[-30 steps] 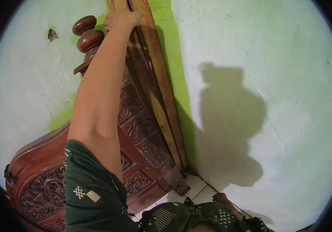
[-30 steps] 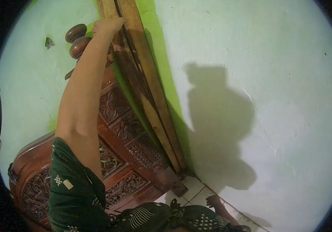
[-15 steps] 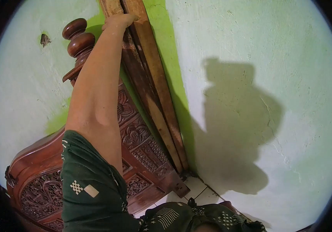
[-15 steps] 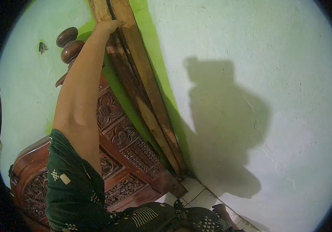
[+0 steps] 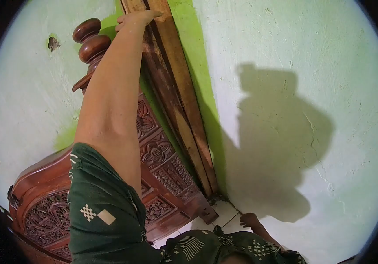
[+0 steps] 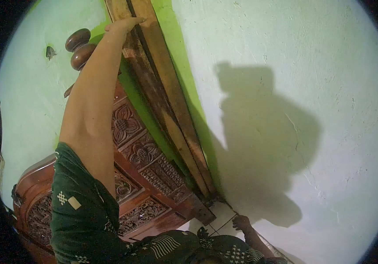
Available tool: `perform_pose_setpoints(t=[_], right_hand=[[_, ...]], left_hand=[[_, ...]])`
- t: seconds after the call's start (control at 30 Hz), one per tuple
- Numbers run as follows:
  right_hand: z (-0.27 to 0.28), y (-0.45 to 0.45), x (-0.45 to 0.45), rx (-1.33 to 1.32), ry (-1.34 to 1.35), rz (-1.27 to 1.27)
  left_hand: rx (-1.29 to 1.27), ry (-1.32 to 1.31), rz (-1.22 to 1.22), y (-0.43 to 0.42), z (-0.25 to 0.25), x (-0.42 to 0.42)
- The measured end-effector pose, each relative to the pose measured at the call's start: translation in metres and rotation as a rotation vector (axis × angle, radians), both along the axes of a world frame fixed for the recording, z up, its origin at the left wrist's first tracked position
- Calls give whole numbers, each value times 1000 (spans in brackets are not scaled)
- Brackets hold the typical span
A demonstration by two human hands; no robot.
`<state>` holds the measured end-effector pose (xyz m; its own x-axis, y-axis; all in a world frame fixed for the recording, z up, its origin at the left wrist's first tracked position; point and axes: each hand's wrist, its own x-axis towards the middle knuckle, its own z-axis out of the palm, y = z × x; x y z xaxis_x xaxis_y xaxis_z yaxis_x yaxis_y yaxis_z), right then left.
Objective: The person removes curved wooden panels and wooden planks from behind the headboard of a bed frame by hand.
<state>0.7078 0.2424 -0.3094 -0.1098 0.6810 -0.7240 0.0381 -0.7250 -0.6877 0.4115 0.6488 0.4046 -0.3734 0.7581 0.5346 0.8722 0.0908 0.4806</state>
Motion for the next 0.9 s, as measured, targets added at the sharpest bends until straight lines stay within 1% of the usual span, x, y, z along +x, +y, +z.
perform_pose_setpoints(t=[0.03,0.07,0.1,0.17,0.27,0.3,0.4,0.47,0.53,0.6,0.7,0.77,0.83,0.9], right_hand=[[23,6,-6,69,-21,12],[33,8,-9,137,-41,24],[19,11,-7,123,36,-13],[-21,14,-1,92,188,-88],[-20,6,1,-22,275,-98],[-22,2,0,-3,237,-72],[-28,-13,-2,17,156,11],[-14,-13,-5,-1,151,63],[-3,-13,-9,-4,138,-1],[6,-11,-12,1,118,-24],[26,6,-18,32,96,-30],[44,22,-26,54,100,-69],[73,41,-35,236,48,-57],[108,70,-38,388,-178,133]], left_hand=[[-11,-3,0,1,1,1],[-25,-40,-19,-4,3,7],[-38,-77,-39,-8,4,12],[40,-109,30,12,-2,9],[143,-111,68,40,-4,-1],[162,-130,71,43,-4,-2],[199,-243,85,9,-7,6],[184,-354,14,5,-5,1],[225,-426,-6,0,-3,4],[314,-460,37,-19,-12,19],[182,-321,-123,-28,-9,8],[230,-217,-47,-32,-12,10],[265,-151,-24,-46,-15,20],[287,-124,-48,-69,-19,30]])
